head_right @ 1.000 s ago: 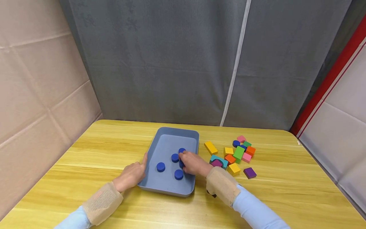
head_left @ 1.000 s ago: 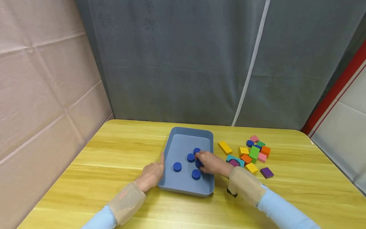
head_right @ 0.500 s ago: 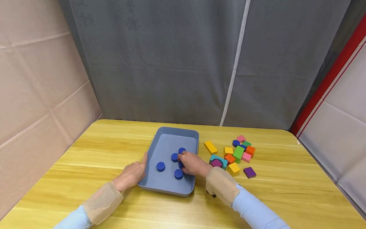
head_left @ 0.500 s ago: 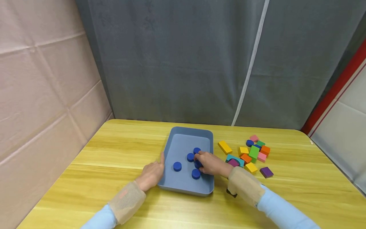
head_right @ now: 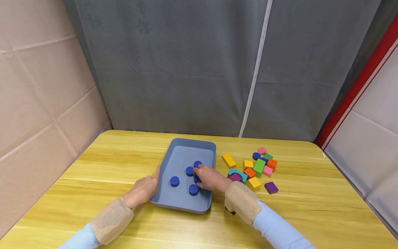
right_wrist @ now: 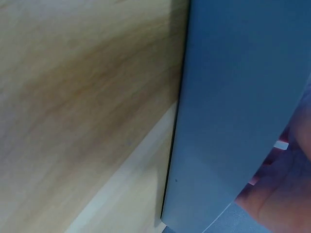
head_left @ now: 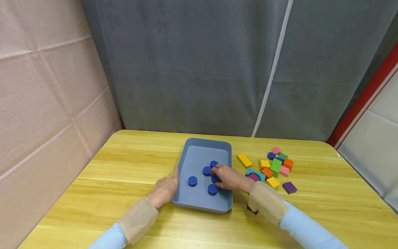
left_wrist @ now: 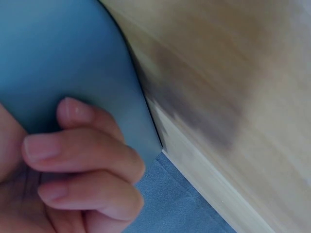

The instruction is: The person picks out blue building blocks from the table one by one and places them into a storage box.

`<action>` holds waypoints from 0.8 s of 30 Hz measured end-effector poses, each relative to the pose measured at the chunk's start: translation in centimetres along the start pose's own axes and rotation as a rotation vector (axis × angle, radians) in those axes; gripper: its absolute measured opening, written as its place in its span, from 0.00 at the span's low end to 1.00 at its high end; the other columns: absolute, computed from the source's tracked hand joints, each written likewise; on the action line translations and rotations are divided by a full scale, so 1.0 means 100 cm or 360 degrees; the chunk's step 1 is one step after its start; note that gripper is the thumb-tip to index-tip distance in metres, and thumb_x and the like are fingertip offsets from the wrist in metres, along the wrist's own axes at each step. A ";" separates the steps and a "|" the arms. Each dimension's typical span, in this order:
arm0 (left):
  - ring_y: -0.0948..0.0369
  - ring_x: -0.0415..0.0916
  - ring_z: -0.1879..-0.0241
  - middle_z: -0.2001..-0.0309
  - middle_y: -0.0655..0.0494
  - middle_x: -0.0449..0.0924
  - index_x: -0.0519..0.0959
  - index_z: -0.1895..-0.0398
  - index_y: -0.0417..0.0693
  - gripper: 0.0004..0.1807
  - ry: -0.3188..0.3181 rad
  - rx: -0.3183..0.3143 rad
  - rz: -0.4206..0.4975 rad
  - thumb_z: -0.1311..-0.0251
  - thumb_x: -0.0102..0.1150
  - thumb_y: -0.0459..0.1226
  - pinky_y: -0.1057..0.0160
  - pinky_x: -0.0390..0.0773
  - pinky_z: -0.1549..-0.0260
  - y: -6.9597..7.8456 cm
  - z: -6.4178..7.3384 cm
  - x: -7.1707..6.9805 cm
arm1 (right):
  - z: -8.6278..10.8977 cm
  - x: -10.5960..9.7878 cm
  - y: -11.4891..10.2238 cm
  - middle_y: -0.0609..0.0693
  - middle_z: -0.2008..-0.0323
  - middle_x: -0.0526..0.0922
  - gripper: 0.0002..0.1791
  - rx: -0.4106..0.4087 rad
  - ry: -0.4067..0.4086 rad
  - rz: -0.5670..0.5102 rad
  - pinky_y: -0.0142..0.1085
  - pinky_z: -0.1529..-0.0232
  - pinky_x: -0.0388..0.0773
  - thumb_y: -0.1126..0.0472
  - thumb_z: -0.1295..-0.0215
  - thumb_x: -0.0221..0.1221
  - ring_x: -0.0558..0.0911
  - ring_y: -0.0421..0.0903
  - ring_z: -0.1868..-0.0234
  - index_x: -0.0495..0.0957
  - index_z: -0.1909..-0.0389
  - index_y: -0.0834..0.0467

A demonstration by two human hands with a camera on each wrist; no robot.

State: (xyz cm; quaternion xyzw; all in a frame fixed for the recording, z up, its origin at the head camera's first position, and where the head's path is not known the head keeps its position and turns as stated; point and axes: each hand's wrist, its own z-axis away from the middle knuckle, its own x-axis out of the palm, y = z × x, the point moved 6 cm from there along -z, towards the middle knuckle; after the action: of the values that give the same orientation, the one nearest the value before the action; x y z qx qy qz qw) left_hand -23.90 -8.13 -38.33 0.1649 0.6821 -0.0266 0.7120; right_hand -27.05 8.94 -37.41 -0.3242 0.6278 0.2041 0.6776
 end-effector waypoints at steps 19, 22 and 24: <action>0.58 0.64 0.85 0.84 0.48 0.68 0.50 0.37 0.27 0.34 0.0005 0.0001 -0.0007 0.50 0.46 0.24 0.61 0.68 0.87 0.000 0.001 0.000 | 0.009 -0.024 0.001 0.60 0.62 0.77 0.15 -0.0173 0.0125 -0.0187 0.36 0.63 0.77 0.66 0.47 0.59 0.78 0.52 0.63 0.74 0.59 0.69; 0.58 0.65 0.85 0.84 0.48 0.69 0.50 0.37 0.27 0.34 0.0003 -0.0001 -0.0005 0.50 0.45 0.24 0.61 0.69 0.87 0.000 0.001 0.000 | 0.011 -0.030 0.005 0.60 0.62 0.77 0.14 -0.0109 0.0144 -0.0205 0.37 0.62 0.77 0.66 0.46 0.59 0.78 0.51 0.63 0.74 0.59 0.68; 0.58 0.64 0.85 0.84 0.48 0.68 0.50 0.37 0.27 0.34 0.0001 0.0000 -0.0002 0.50 0.45 0.24 0.61 0.69 0.87 0.000 0.001 0.000 | 0.013 -0.036 0.008 0.59 0.62 0.78 0.14 -0.0061 0.0170 -0.0209 0.36 0.62 0.77 0.66 0.46 0.59 0.77 0.51 0.63 0.75 0.59 0.68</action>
State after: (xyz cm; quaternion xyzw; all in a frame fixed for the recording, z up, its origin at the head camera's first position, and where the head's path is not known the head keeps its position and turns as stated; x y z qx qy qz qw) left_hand -23.76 -8.19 -38.32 0.1645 0.6824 -0.0269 0.7117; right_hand -27.12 10.85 -33.97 -0.3880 0.6365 0.1538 0.6486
